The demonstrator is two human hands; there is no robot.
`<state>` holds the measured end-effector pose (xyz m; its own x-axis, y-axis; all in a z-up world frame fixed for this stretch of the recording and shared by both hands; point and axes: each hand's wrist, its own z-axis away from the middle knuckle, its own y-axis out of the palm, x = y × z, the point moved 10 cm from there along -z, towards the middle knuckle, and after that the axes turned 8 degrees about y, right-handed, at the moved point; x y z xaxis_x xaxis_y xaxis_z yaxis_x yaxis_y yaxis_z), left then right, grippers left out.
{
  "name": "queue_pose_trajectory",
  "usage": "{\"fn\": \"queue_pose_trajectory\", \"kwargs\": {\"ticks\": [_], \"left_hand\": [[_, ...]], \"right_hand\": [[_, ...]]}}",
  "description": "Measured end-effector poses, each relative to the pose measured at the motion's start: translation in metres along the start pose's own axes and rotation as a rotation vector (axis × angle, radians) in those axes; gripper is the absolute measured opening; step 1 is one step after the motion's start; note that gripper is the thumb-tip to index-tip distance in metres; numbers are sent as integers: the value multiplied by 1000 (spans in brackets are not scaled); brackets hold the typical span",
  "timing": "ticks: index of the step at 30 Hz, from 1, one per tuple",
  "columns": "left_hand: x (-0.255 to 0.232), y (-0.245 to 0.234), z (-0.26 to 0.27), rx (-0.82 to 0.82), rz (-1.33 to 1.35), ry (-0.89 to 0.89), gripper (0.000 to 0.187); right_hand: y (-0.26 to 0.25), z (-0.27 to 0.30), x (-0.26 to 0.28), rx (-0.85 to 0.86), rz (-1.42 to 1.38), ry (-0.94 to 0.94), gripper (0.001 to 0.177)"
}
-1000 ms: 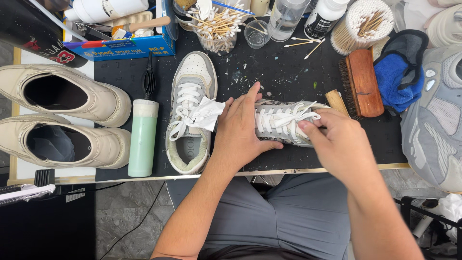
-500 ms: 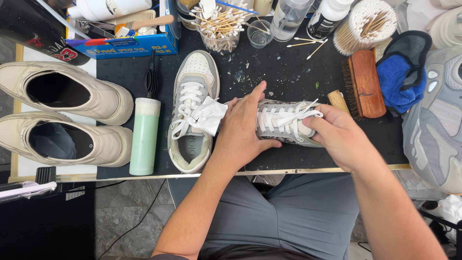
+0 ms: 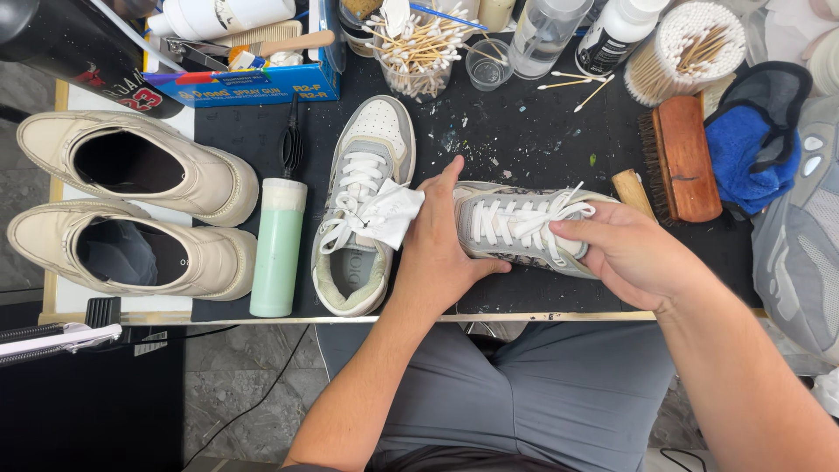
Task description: The person ties the laces of a grey sneaker, then sprays a cleaning solution from a bottle onto the shoe. They proceed to scrub the shoe with a wooden brush and use a cotton swab to clean the sole and edges. The person handles the shoe carefully, rotating it to access different areas.
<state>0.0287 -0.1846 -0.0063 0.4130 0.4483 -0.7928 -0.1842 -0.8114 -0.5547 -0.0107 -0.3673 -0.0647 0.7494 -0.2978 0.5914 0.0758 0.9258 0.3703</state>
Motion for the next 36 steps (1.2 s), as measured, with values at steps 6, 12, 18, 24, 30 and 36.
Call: {"fn": "queue_pose_trajectory", "kwargs": {"ticks": [6,12,18,24,30,36], "left_hand": [[0,1,-1,7,2,8,130],[2,4,0,29,9,-22,126],[-1,3,0,10,0,21,123],[-1,2,0,43,-8,-17,123],[-10,-4,9,53,-83,-12,114],[-10,-14,30,33,-38,-62,90]], "right_hand": [[6,-7,0,51,-165,42,43],[7,-14,-4,57,-251,32,52],[9,-17,0,116,-244,4,56],[20,-9,-1,119,-214,40,51],[22,-4,-5,187,-239,84,50],[23,0,3,184,-137,49,50]]}}
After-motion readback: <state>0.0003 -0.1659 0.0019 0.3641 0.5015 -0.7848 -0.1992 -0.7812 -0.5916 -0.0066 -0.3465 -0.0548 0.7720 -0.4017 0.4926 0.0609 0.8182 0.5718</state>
